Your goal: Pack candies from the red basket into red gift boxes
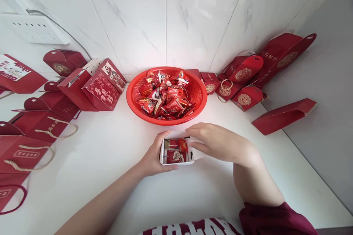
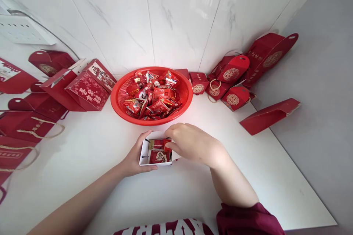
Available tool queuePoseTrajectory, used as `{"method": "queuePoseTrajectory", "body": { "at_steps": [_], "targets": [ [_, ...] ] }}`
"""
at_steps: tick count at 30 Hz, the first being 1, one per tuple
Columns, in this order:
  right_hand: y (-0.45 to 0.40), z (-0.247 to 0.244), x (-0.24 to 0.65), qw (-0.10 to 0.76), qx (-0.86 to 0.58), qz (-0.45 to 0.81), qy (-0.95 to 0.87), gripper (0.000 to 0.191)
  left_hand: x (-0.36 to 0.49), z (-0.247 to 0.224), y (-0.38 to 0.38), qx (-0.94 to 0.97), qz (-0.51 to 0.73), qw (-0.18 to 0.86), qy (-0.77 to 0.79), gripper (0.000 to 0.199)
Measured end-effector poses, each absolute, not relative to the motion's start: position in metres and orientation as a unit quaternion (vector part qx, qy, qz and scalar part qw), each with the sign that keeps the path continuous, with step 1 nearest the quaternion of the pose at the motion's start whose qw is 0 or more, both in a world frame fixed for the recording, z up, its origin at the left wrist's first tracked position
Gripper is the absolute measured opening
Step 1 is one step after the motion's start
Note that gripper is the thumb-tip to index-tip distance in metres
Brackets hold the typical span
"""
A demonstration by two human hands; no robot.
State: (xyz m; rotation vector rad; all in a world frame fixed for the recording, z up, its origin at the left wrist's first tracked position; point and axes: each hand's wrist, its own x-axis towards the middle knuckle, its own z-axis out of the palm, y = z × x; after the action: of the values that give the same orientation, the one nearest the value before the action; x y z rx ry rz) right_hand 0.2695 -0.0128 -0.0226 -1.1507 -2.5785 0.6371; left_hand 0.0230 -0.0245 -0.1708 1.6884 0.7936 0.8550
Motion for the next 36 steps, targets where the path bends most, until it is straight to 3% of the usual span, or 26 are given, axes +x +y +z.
{"method": "queuePoseTrajectory", "body": {
  "at_steps": [4, 12, 16, 19, 25, 29, 33, 36],
  "targets": [
    [-0.013, -0.019, 0.277, 0.111, -0.42, 0.226, -0.872, 0.026, 0.023, -0.17, -0.025, 0.725, 0.356, 0.487, 0.331, 0.115],
    [-0.028, -0.051, 0.306, 0.33, -0.517, 0.284, -0.736, 0.031, -0.003, -0.124, -0.021, 0.825, 0.25, 0.389, 0.324, 0.146],
    [-0.039, -0.1, 0.304, 0.476, -0.552, 0.292, -0.619, 0.033, -0.016, -0.106, -0.016, 0.812, 0.221, 0.398, 0.364, 0.134],
    [-0.048, -0.129, 0.293, 0.529, -0.525, 0.278, -0.606, 0.038, -0.022, -0.109, -0.014, 0.804, 0.242, 0.366, 0.402, 0.117],
    [-0.062, -0.153, 0.283, 0.509, -0.425, 0.252, -0.705, 0.069, -0.016, -0.125, -0.021, 0.795, 0.421, 0.272, 0.342, 0.087],
    [-0.062, -0.155, 0.284, 0.412, -0.345, 0.205, -0.818, 0.098, -0.005, -0.129, -0.028, 0.854, 0.391, 0.173, 0.295, 0.067],
    [-0.059, -0.153, 0.282, 0.316, -0.304, 0.149, -0.886, 0.117, 0.001, -0.135, -0.03, 0.906, 0.323, 0.146, 0.23, 0.083],
    [-0.059, -0.151, 0.281, 0.304, -0.306, 0.142, -0.891, 0.119, 0.004, -0.14, -0.03, 0.914, 0.292, 0.163, 0.228, 0.087]
  ]
}}
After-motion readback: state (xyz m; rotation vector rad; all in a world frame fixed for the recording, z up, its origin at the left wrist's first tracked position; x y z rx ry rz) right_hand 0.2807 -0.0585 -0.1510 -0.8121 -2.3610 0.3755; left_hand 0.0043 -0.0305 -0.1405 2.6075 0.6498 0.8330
